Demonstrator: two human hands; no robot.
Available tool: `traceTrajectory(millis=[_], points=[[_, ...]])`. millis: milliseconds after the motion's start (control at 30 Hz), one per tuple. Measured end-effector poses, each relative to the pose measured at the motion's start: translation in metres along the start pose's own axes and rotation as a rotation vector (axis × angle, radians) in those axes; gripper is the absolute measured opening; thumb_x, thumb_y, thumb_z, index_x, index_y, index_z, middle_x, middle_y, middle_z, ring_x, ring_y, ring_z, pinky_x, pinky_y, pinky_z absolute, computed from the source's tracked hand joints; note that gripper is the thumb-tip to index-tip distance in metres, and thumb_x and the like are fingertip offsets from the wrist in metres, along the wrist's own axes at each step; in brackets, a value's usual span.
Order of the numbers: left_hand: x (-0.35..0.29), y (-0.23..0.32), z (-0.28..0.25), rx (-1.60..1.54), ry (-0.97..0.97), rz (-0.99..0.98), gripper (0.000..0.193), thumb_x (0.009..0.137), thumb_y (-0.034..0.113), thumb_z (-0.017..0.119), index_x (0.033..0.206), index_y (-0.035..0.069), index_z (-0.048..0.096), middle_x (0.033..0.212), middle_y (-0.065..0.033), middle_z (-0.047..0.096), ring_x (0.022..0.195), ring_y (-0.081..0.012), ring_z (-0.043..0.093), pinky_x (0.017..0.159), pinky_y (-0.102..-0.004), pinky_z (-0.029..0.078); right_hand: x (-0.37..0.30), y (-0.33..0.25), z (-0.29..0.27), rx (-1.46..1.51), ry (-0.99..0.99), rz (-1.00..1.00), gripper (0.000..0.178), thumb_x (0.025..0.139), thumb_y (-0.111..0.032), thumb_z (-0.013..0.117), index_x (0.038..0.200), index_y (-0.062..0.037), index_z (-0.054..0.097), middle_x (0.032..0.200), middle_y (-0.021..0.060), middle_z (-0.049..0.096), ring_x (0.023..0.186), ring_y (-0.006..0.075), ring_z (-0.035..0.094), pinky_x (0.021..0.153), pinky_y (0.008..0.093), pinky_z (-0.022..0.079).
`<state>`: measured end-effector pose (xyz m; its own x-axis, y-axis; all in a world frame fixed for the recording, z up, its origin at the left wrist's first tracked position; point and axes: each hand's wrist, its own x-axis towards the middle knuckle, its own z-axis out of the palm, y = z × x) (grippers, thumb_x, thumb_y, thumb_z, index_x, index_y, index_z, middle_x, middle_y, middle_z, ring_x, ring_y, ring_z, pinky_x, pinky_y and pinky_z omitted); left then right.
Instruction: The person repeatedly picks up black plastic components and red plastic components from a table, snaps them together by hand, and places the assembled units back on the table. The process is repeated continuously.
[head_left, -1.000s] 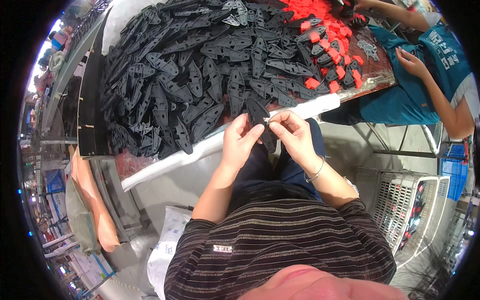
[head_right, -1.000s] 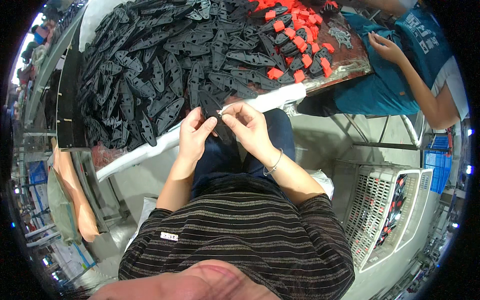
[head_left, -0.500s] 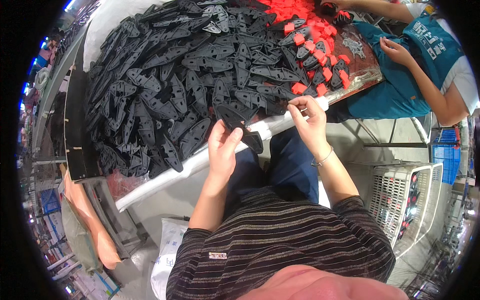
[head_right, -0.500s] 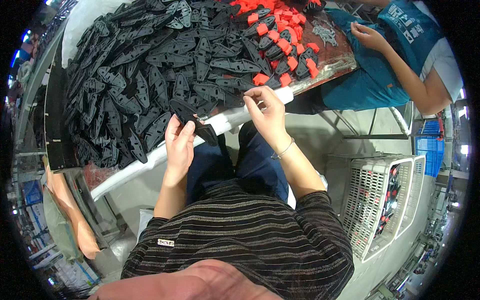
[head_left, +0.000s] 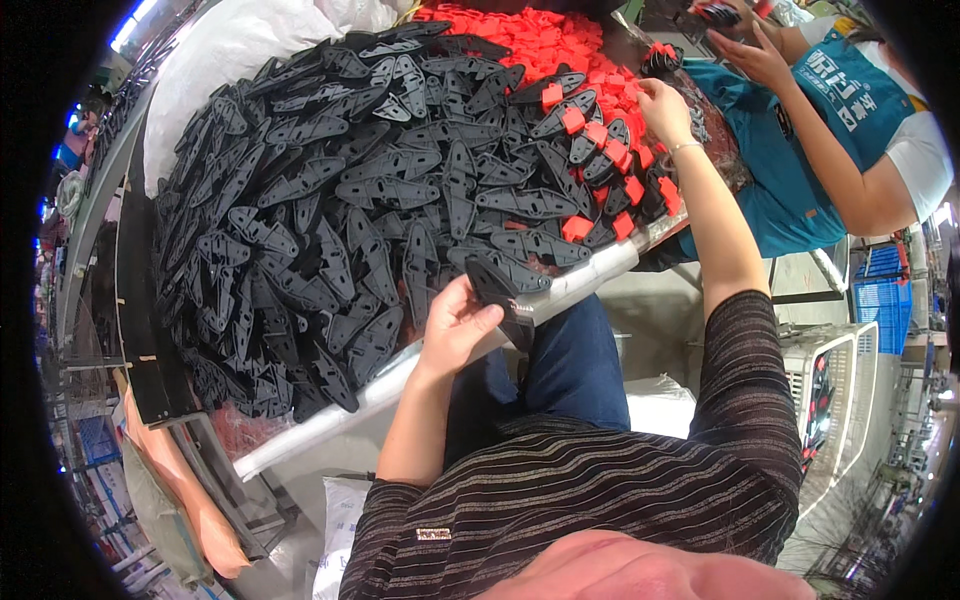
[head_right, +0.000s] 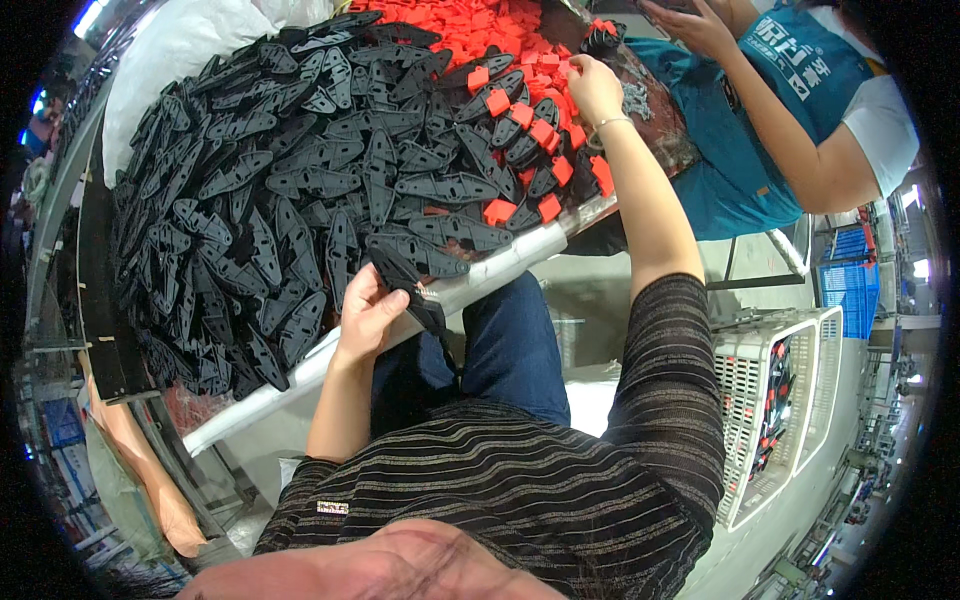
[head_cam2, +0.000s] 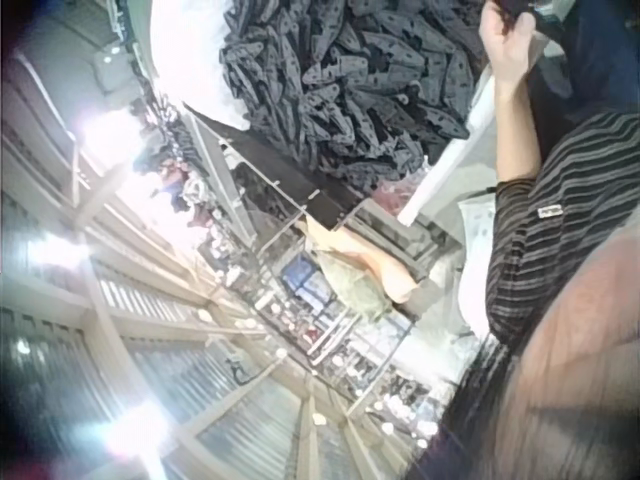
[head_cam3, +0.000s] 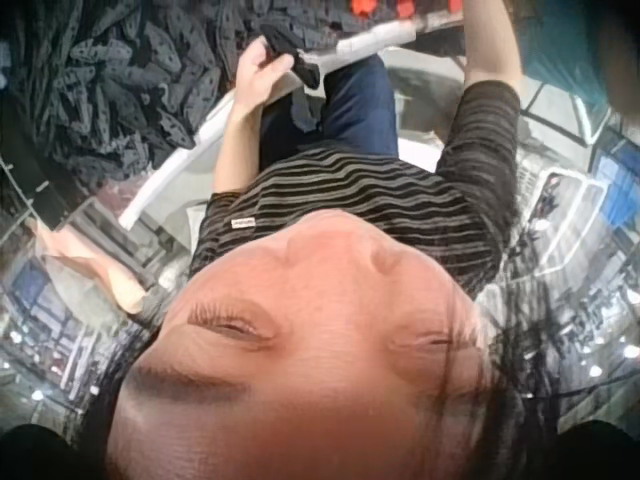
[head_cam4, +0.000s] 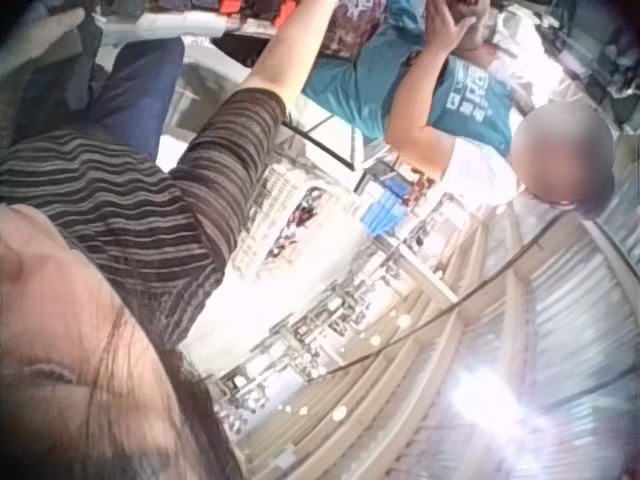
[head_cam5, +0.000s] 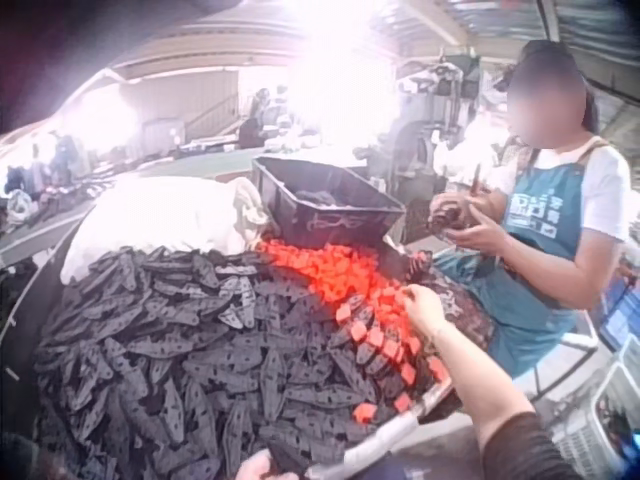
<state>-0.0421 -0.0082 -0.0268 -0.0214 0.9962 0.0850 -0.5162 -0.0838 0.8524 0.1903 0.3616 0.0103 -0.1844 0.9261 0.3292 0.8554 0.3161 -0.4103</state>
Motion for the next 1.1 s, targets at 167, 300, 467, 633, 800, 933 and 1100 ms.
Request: traceTrajectory(millis=[167, 300, 467, 633, 800, 933, 1100], points=[[0.005, 0.007, 0.007, -0.039, 0.107, -0.123, 0.039, 0.076, 0.022, 0.071, 0.105, 0.000, 0.054, 0.094, -0.0055, 0.061, 0.087, -0.0151, 0.057, 0.082, -0.0290, 0.044, 0.032, 0.012, 0.031, -0.117, -0.087, 0.074, 0.037, 0.076, -0.030, 0.064, 0.104, -0.0047, 0.063, 0.104, 0.0182, 0.063, 0.101, 0.0328, 0.059, 0.087, 0.0395, 0.046], [0.002, 0.006, 0.003, -0.034, 0.126, -0.076, 0.040, 0.076, 0.023, 0.071, 0.103, 0.000, 0.054, 0.091, -0.0071, 0.060, 0.085, -0.0168, 0.057, 0.078, -0.0297, 0.045, 0.035, 0.011, 0.042, -0.225, 0.023, 0.002, 0.032, 0.074, -0.029, 0.063, 0.098, -0.0080, 0.064, 0.101, 0.0184, 0.062, 0.097, 0.0337, 0.059, 0.085, 0.0422, 0.047], [0.005, 0.003, 0.001, -0.165, 0.166, -0.043, 0.030, 0.085, 0.012, 0.062, 0.110, 0.000, 0.051, 0.098, -0.0060, 0.058, 0.085, -0.0146, 0.059, 0.075, -0.0286, 0.051, -0.014, -0.029, 0.004, -0.043, 0.337, -0.418, 0.024, 0.075, -0.028, 0.063, 0.093, -0.0126, 0.066, 0.083, 0.0115, 0.060, 0.077, 0.0304, 0.056, 0.076, 0.0411, 0.046], [0.002, 0.000, 0.001, -0.164, 0.157, -0.039, 0.022, 0.087, 0.009, 0.058, 0.106, 0.001, 0.052, 0.092, -0.0074, 0.062, 0.081, -0.0144, 0.062, 0.066, -0.0266, 0.055, -0.161, -0.113, -0.039, 0.924, -0.156, -0.136, 0.023, 0.079, -0.013, 0.067, 0.095, -0.0052, 0.053, 0.075, 0.0007, 0.050, 0.071, 0.0110, 0.051, 0.066, 0.0232, 0.043], [-0.010, 0.003, 0.014, -0.089, 0.290, 0.063, 0.019, 0.087, 0.010, 0.059, 0.103, 0.003, 0.053, 0.092, -0.0108, 0.062, 0.081, -0.0178, 0.064, 0.067, -0.0312, 0.057, -0.255, -0.141, -0.035, 1.505, -0.447, 0.129, 0.024, 0.083, -0.002, 0.063, 0.085, -0.0073, 0.039, 0.090, 0.0112, 0.061, 0.083, 0.0137, 0.059, 0.074, 0.0254, 0.048], [-0.027, 0.003, 0.029, -0.027, 0.359, 0.099, 0.016, 0.087, 0.008, 0.058, 0.102, 0.003, 0.054, 0.096, -0.0108, 0.063, 0.082, -0.0167, 0.064, 0.067, -0.0299, 0.056, -0.285, -0.164, -0.032, 1.685, -0.269, 0.221, 0.032, 0.082, -0.002, 0.066, 0.087, -0.0096, 0.035, 0.095, 0.0130, 0.061, 0.086, 0.0170, 0.061, 0.074, 0.0262, 0.050], [-0.039, 0.011, 0.046, 0.050, 0.360, 0.167, 0.016, 0.086, 0.006, 0.059, 0.100, 0.002, 0.055, 0.096, -0.0092, 0.064, 0.082, -0.0146, 0.063, 0.069, -0.0284, 0.055, -0.301, -0.183, -0.042, 1.685, -0.153, 0.199, 0.035, 0.082, -0.002, 0.065, 0.089, -0.0102, 0.032, 0.093, 0.0095, 0.057, 0.086, 0.0170, 0.061, 0.069, 0.0252, 0.051]])
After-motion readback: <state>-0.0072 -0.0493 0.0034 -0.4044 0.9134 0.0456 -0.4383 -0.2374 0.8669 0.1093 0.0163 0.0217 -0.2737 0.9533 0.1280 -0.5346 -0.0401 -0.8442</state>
